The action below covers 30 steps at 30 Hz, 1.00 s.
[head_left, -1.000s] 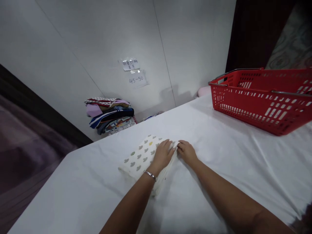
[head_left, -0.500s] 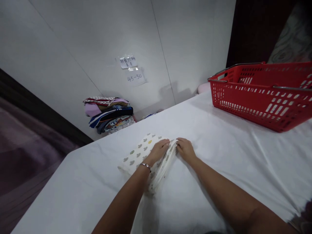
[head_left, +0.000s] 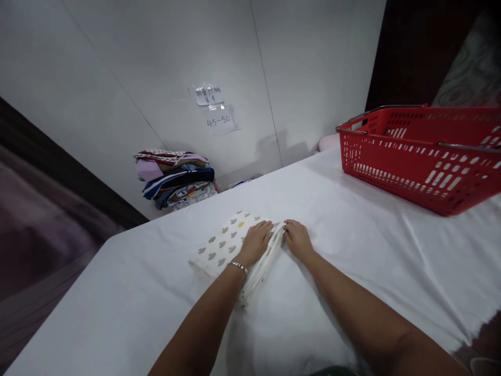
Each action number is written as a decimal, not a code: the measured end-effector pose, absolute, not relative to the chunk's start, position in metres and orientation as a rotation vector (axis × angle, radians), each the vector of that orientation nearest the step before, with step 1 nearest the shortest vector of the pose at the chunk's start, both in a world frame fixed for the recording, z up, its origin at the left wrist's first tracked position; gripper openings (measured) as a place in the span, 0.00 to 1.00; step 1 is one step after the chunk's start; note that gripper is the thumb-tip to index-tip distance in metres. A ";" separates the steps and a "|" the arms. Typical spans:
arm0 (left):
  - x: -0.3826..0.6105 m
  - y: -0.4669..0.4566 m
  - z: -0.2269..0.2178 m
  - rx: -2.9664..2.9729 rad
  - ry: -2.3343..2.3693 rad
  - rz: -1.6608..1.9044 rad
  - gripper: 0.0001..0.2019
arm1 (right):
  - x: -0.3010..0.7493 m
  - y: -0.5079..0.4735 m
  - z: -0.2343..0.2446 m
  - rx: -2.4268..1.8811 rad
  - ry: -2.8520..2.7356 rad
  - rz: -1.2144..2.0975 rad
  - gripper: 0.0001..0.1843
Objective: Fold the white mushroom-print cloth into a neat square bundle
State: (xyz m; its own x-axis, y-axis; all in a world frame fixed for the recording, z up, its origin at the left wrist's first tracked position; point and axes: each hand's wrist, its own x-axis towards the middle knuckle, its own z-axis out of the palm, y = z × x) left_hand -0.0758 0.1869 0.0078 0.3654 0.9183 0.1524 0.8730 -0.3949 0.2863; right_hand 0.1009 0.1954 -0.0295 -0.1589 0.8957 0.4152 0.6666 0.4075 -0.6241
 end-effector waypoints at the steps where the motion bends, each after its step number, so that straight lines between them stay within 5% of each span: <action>1: -0.076 0.187 0.008 2.461 1.629 0.425 0.19 | 0.101 0.196 -0.030 -1.342 -1.904 0.377 0.11; 20: -0.074 0.190 0.009 2.452 1.702 0.290 0.22 | 0.104 0.200 -0.034 -1.285 -1.797 0.560 0.06; 30: -0.071 0.135 0.016 2.471 1.666 0.296 0.24 | 0.103 0.203 -0.042 -1.169 -1.647 0.721 0.19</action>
